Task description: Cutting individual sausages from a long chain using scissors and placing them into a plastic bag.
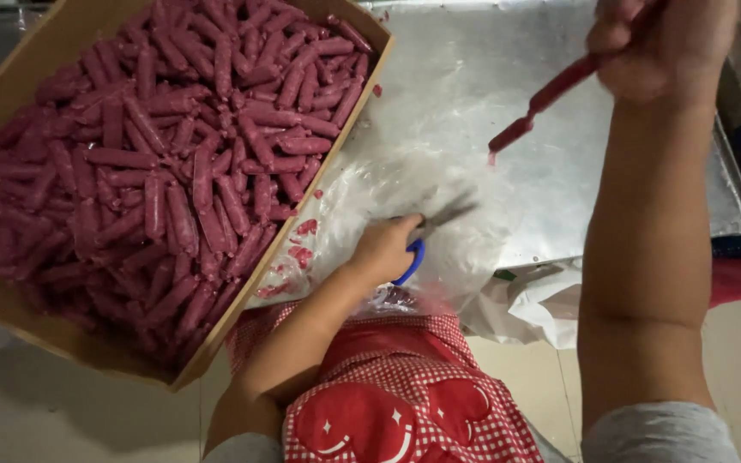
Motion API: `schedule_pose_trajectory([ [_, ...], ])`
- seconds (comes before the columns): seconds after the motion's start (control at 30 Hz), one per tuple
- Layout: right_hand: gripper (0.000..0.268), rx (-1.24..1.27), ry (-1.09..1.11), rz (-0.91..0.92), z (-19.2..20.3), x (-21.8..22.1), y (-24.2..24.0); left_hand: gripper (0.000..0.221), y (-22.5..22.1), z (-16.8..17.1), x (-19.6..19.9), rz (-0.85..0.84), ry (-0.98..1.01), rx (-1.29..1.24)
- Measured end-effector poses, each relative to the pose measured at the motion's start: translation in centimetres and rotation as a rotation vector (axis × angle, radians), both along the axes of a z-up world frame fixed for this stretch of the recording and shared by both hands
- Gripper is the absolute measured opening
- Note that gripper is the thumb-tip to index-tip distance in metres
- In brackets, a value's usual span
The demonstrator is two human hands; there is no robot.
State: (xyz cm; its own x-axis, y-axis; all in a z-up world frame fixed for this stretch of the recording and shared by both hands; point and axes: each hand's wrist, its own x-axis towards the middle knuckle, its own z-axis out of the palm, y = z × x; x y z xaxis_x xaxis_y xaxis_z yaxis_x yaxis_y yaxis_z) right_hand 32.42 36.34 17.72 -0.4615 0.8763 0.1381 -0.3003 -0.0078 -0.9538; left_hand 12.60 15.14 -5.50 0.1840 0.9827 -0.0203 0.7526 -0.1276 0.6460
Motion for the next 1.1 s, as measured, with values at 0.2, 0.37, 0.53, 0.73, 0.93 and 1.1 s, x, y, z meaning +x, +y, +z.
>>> schedule_pose_trajectory([
  [0.2, 0.026, -0.236, -0.307, -0.133, -4.6, -3.5, -4.2, 0.052, -2.5, 5.2, -3.0, 0.355, -0.644, -0.242],
  [0.37, 0.011, -0.235, -0.196, 0.338, -8.7, -7.7, -9.4, 0.069, -7.1, 5.8, -6.8, 0.249, -1.147, -0.241],
  [0.53, 0.024, -0.325, -0.069, 0.626, -10.1, -12.4, -11.7, 0.054, -10.5, 6.8, -10.8, 0.282, -1.046, -0.290],
  [0.73, 0.028, -0.314, -0.050, 0.829, -11.0, -16.9, -12.6, 0.047, -12.7, 7.0, -13.9, 0.287, -1.025, -0.215],
  [0.93, 0.014, -0.309, -0.059, 0.982, -10.7, -19.3, -14.1, 0.047, -13.1, 7.9, -14.9, 0.300, -0.990, -0.189],
  [1.1, 0.019, -0.114, -0.138, 1.079, -12.2, -19.2, -12.8, 0.050, -13.7, 9.0, -15.3, 0.348, -1.061, -0.180],
])
